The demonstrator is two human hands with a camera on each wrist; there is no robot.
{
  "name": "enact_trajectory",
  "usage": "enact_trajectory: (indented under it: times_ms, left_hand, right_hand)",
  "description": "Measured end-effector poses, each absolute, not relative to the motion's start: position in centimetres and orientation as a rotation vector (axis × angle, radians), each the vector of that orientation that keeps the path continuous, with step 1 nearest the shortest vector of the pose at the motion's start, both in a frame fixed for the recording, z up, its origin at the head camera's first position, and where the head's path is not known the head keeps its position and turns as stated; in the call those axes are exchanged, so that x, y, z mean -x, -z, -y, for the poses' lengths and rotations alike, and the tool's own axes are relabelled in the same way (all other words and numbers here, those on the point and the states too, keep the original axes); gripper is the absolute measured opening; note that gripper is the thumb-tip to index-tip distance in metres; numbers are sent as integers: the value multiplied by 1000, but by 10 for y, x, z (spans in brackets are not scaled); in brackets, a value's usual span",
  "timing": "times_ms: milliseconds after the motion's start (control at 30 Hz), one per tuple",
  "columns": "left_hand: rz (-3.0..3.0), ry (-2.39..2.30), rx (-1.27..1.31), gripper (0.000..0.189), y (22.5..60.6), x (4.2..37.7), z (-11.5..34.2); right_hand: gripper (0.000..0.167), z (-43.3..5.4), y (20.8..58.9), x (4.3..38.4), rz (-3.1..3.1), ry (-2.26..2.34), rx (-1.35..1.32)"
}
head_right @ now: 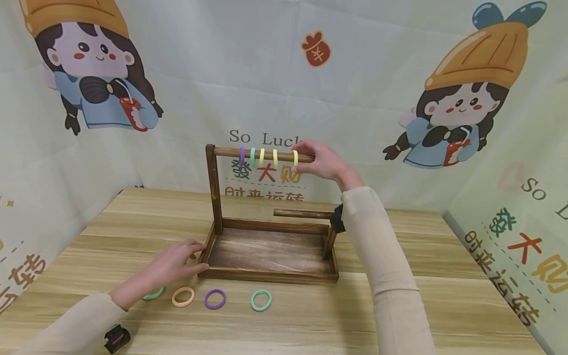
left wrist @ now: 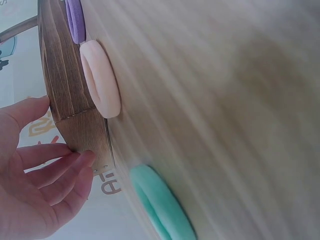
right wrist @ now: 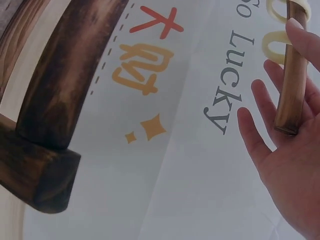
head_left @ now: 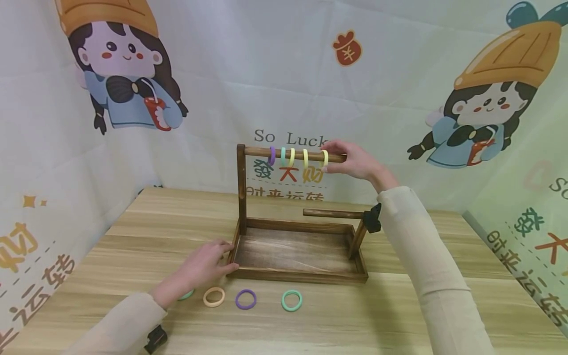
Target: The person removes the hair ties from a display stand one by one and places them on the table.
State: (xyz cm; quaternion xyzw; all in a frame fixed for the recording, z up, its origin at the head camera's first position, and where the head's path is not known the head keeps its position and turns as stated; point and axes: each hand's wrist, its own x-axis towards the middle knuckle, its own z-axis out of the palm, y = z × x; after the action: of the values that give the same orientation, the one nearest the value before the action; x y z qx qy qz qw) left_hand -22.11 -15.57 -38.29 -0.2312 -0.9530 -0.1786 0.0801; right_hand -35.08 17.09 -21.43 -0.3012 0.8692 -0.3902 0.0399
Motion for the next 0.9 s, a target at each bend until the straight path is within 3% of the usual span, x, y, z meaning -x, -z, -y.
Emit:
enact_trajectory:
  times_ms: [900]
  left_hand:
    - [2839,547,691,49,382,221,156]
  right_hand:
    - [45,-190,222,351,-2773,1279,839]
